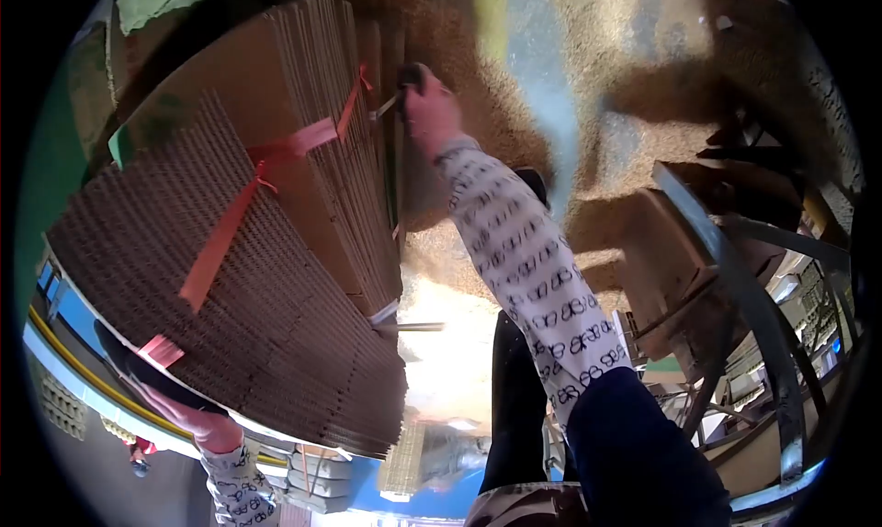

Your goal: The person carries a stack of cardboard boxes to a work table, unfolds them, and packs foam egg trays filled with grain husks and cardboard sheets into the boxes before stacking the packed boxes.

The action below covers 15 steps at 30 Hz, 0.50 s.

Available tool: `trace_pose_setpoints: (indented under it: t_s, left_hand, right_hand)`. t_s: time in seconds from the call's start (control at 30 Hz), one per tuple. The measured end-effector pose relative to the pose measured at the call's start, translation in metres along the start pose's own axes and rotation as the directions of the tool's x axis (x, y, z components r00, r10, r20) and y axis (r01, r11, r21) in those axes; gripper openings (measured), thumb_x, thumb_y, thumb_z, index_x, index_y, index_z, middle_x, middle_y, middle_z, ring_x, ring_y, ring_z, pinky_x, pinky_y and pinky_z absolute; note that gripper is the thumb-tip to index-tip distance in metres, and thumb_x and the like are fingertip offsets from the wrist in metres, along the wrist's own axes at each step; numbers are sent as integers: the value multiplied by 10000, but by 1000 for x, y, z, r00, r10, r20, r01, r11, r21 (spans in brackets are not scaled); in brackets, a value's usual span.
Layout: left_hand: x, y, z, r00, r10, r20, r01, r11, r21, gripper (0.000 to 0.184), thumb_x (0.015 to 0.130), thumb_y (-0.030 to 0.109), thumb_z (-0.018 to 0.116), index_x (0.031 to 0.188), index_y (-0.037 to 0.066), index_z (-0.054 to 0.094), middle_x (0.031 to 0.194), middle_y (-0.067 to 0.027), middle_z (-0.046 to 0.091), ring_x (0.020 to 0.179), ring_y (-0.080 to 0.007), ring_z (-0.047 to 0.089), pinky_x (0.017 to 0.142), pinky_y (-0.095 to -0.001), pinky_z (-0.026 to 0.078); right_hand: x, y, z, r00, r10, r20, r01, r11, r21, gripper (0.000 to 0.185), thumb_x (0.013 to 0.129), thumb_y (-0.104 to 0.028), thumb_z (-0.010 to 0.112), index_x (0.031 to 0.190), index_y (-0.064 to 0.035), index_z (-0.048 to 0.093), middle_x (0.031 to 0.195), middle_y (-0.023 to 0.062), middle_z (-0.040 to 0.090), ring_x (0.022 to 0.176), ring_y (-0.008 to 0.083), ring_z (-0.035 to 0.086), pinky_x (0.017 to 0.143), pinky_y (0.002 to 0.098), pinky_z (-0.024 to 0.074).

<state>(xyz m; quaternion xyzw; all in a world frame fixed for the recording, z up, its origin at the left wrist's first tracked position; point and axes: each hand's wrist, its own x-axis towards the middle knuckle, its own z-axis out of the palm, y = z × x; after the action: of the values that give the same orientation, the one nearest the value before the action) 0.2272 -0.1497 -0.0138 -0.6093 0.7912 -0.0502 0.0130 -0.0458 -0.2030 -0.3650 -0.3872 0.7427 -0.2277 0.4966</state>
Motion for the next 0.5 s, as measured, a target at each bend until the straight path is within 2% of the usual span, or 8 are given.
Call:
trace_pose_setpoints:
  t_s: [0.13, 0.17, 0.2, 0.27, 0.33, 0.4, 0.47, 0.5]
  left_hand:
    - [2, 4, -5, 999, -3, 47, 1, 999, 33, 761, 850, 528, 411, 1324, -53, 284, 1333, -213, 352, 1208, -348, 380, 979, -455, 320]
    - [2, 5, -5, 998, -5, 55, 3, 999, 35, 786, 839, 552, 419, 1320, -56, 289, 1325, -216, 361, 1200, -352, 388, 971, -460, 328]
    - [3, 4, -8, 998, -2, 62, -1, 999, 42, 812, 828, 576, 428, 1317, -59, 293, 1317, -219, 370, 1193, -357, 396, 963, -464, 335]
    - [7, 5, -7, 996, -1, 91, -4, 998, 60, 865, 806, 625, 445, 1309, -65, 303, 1301, -226, 388, 1177, -365, 413, 947, -474, 351]
    - [11, 4, -6, 994, 38, 101, -41, 999, 26, 884, 799, 644, 454, 1304, -67, 310, 1293, -227, 398, 1170, -370, 419, 946, -477, 352]
    - [11, 6, -6, 996, 39, 77, -36, 999, -41, 761, 861, 533, 422, 1348, -24, 245, 1357, -180, 326, 1220, -313, 366, 1004, -424, 298]
    - [14, 12, 1, 999, 37, 28, -32, 985, -172, 654, 923, 422, 391, 1392, 18, 179, 1420, -132, 253, 1271, -255, 313, 1062, -372, 244]
    - [6, -2, 9, 976, -214, 45, 212, 877, -430, 613, 945, 394, 334, 1398, 24, 150, 1439, -130, 208, 1291, -247, 277, 1077, -373, 218]
  right_hand:
    - [-120, 83, 73, 960, -263, -96, 231, 939, -255, 414, 865, -248, 486, 1264, -153, 427, 889, 165, 616, 673, 360, 594, 607, 484, 472]
    - [-182, 112, 75, 979, -58, 194, 101, 971, -217, 386, 857, -224, 478, 1233, -140, 457, 876, 151, 606, 666, 342, 594, 591, 460, 479]
    - [-225, 129, 56, 719, 144, 679, 99, 947, -305, 374, 840, -209, 473, 1195, -93, 487, 941, 155, 594, 793, 313, 598, 672, 427, 484]
    - [-343, 186, 48, 824, -398, 403, 484, 865, -135, 287, 821, -183, 471, 1046, -28, 562, 1067, 171, 572, 900, 317, 584, 760, 415, 476]
    - [-342, 156, 1, 619, 70, 782, 452, 783, -428, 305, 817, -261, 470, 975, -33, 598, 981, 178, 606, 860, 339, 593, 775, 422, 469]
    - [-403, 192, 9, 443, 425, 789, -50, 891, -452, 334, 812, -304, 467, 965, -43, 610, 931, 183, 622, 840, 339, 602, 773, 424, 468]
    - [-366, 181, 9, 559, 449, 697, -240, 892, -382, 310, 814, -314, 467, 940, -79, 624, 874, 180, 625, 818, 339, 604, 728, 440, 462]
    - [-362, 220, 36, 736, 213, 642, -35, 960, -278, 270, 820, -273, 478, 913, -64, 621, 869, 180, 621, 819, 355, 593, 712, 437, 458]
